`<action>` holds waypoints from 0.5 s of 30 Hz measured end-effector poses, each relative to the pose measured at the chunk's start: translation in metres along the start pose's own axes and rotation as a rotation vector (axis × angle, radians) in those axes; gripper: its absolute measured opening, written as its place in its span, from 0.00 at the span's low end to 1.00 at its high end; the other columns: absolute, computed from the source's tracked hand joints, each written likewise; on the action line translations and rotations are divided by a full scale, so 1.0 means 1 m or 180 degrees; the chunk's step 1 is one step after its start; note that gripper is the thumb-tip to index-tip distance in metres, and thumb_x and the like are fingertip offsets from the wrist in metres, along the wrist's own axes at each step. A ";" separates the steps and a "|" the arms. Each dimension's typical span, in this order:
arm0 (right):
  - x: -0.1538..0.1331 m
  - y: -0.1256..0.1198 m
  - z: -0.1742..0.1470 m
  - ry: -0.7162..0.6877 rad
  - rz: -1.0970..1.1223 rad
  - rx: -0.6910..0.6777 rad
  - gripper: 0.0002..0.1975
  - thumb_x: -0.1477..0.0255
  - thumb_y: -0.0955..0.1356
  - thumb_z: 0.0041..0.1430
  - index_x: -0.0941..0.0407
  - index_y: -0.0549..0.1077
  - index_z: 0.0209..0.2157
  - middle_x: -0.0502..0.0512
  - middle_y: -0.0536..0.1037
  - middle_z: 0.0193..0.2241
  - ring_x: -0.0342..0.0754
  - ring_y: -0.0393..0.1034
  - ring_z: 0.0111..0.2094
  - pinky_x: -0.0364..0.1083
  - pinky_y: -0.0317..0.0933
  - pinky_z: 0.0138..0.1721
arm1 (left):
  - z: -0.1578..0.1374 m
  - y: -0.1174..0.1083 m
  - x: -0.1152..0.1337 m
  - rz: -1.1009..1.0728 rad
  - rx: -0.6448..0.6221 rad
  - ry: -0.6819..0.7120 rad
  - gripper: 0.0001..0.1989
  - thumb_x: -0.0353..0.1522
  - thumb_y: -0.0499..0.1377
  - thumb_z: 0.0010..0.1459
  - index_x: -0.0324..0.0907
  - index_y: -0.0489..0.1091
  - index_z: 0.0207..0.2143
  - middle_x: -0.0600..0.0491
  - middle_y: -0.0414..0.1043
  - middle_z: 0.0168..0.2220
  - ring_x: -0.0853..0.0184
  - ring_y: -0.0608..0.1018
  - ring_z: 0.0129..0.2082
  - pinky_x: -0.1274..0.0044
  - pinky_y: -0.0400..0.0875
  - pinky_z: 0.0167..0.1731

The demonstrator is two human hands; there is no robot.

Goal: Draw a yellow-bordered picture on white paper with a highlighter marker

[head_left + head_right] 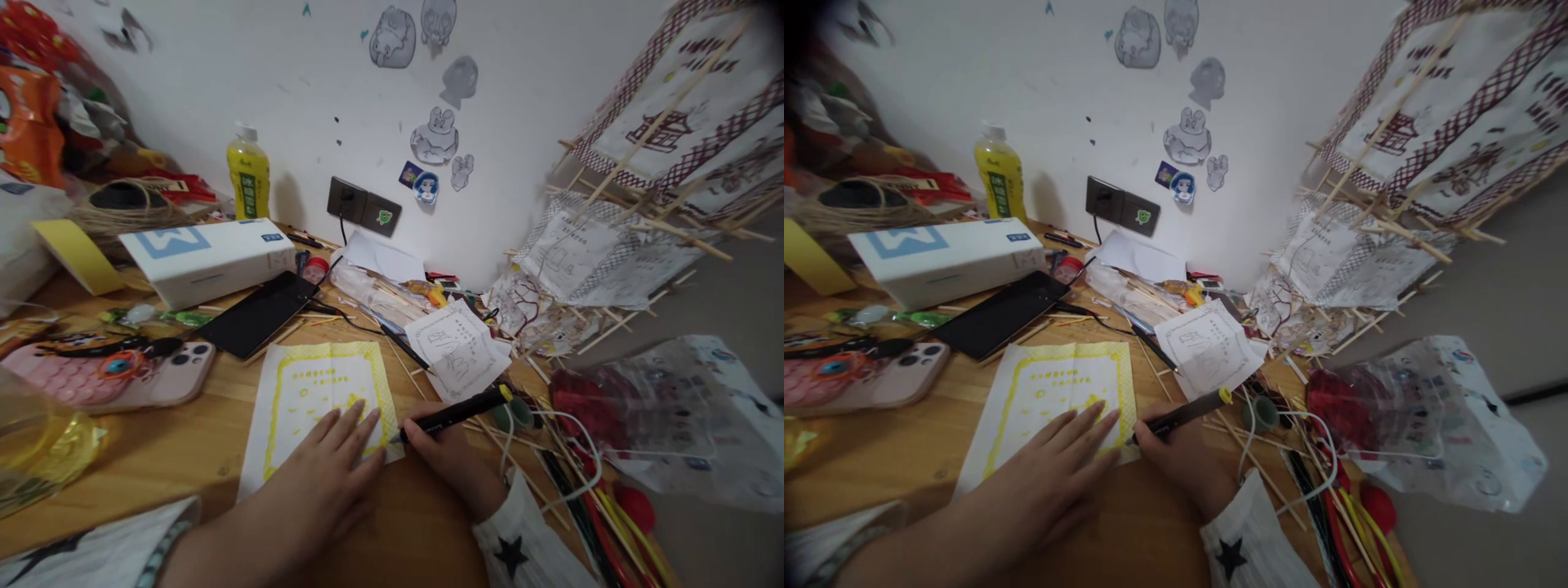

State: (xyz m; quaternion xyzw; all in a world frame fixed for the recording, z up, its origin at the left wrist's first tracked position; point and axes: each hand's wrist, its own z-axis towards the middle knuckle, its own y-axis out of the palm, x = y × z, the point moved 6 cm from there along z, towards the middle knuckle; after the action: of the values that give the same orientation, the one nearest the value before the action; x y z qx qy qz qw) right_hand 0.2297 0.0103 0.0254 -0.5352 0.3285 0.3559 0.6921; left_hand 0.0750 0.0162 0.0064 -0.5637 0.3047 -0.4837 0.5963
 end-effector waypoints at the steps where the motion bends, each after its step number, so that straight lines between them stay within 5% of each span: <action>1: 0.002 -0.001 0.000 0.0043 0.0013 0.0071 0.07 0.70 0.64 0.51 0.53 0.71 0.22 0.51 0.76 0.21 0.48 0.70 0.24 0.45 0.66 0.28 | 0.000 0.000 0.000 0.0005 -0.0035 -0.0012 0.23 0.34 0.62 0.56 0.41 0.67 0.54 0.36 0.58 0.62 0.40 0.59 0.62 0.51 0.60 0.55; 10: 0.009 -0.013 0.003 0.0265 -0.0147 0.0665 0.08 0.68 0.64 0.51 0.54 0.68 0.21 0.50 0.72 0.20 0.47 0.67 0.25 0.45 0.64 0.29 | 0.001 0.000 0.000 -0.0034 -0.0002 0.0016 0.23 0.39 0.62 0.57 0.42 0.68 0.54 0.36 0.58 0.62 0.40 0.60 0.62 0.51 0.60 0.55; 15: 0.010 -0.010 0.001 0.0284 0.0125 0.0433 0.08 0.68 0.64 0.51 0.54 0.68 0.21 0.48 0.71 0.18 0.45 0.65 0.22 0.43 0.63 0.26 | 0.001 -0.003 0.000 -0.0032 -0.0043 -0.0046 0.25 0.40 0.62 0.57 0.40 0.68 0.55 0.35 0.57 0.62 0.39 0.59 0.62 0.51 0.60 0.55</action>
State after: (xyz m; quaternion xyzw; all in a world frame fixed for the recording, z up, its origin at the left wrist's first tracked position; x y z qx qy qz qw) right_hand 0.2435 0.0111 0.0219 -0.4957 0.3928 0.3221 0.7044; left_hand 0.0754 0.0171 0.0100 -0.5726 0.3007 -0.4806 0.5922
